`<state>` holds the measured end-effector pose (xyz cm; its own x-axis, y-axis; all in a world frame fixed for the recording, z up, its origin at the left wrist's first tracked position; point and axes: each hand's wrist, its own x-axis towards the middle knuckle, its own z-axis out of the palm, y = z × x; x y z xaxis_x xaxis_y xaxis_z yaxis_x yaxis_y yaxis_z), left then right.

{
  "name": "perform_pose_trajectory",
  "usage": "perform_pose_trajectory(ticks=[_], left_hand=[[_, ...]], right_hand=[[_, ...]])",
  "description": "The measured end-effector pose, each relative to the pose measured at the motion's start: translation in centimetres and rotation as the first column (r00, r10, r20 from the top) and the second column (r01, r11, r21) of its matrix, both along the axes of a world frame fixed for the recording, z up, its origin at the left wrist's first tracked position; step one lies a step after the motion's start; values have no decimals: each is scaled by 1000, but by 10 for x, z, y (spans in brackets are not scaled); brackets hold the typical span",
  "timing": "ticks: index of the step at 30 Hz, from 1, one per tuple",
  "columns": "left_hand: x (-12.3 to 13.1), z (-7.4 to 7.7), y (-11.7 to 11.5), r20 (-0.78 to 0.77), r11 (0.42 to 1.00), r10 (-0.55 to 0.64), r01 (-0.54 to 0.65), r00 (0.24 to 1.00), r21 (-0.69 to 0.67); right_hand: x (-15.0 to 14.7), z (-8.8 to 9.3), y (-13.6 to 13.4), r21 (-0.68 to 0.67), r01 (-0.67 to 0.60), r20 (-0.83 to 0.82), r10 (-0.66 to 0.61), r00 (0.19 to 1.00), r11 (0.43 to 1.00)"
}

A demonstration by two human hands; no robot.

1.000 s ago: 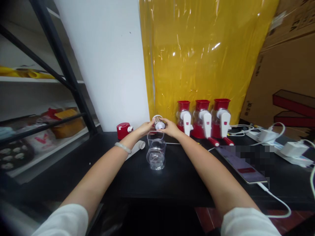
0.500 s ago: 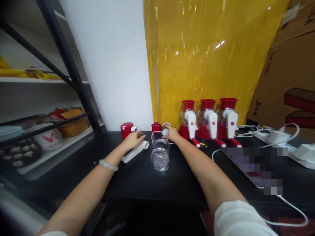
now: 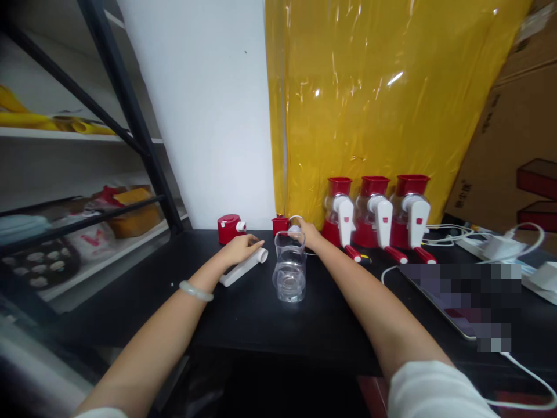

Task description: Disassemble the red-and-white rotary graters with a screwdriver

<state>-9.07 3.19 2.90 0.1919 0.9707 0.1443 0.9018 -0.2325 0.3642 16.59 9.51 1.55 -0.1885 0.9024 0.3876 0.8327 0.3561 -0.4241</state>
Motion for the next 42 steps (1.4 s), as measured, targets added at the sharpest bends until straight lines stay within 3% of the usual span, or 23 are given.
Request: perform_pose_trajectory(ticks=[4, 6, 8, 11, 14, 17, 21, 25, 31, 36, 42], left_hand=[[-3, 6, -5, -127, 993, -94, 83, 987, -84], [-3, 7, -7, -216, 984, -143, 116, 966, -135], [-1, 8, -9, -288, 979, -151, 103, 946, -176], [4, 8, -12, -347, 981, -112, 48, 931, -186], [6, 7, -13, -358, 983, -72, 6, 931, -184], [6, 7, -14, -314, 983, -55, -4, 948, -183], [1, 11, -13, -279, 987, 5, -50, 960, -154], [-14, 20, -8, -269, 977, 166, -195, 949, -85], [-40, 27, -4, -212, 903, 419, -431, 883, -10], [-43, 24, -1, -215, 894, 430, -446, 877, -31], [-38, 24, -1, -211, 897, 423, -441, 881, -40]], right_hand=[[14, 46, -35, 66, -59, -89, 64, 994, 996], [21, 70, -61, 40, -215, -165, 219, 962, 976], [25, 90, -89, -7, -402, -186, 393, 900, 916], [21, 107, -123, -130, -552, -47, 551, 833, 824], [9, 109, -135, -104, -504, 125, 514, 849, 858], [-2, 108, -126, -78, -501, 152, 507, 849, 862], [-18, 110, -101, -56, -547, 72, 550, 832, 835], [-48, 106, -66, -33, -546, 27, 546, 837, 837], [-92, 89, -5, -27, -499, -48, 498, 866, 866], [-112, 82, 29, -27, -468, -88, 465, 881, 883], [-129, 73, 45, 10, -415, -88, 414, 906, 910]])
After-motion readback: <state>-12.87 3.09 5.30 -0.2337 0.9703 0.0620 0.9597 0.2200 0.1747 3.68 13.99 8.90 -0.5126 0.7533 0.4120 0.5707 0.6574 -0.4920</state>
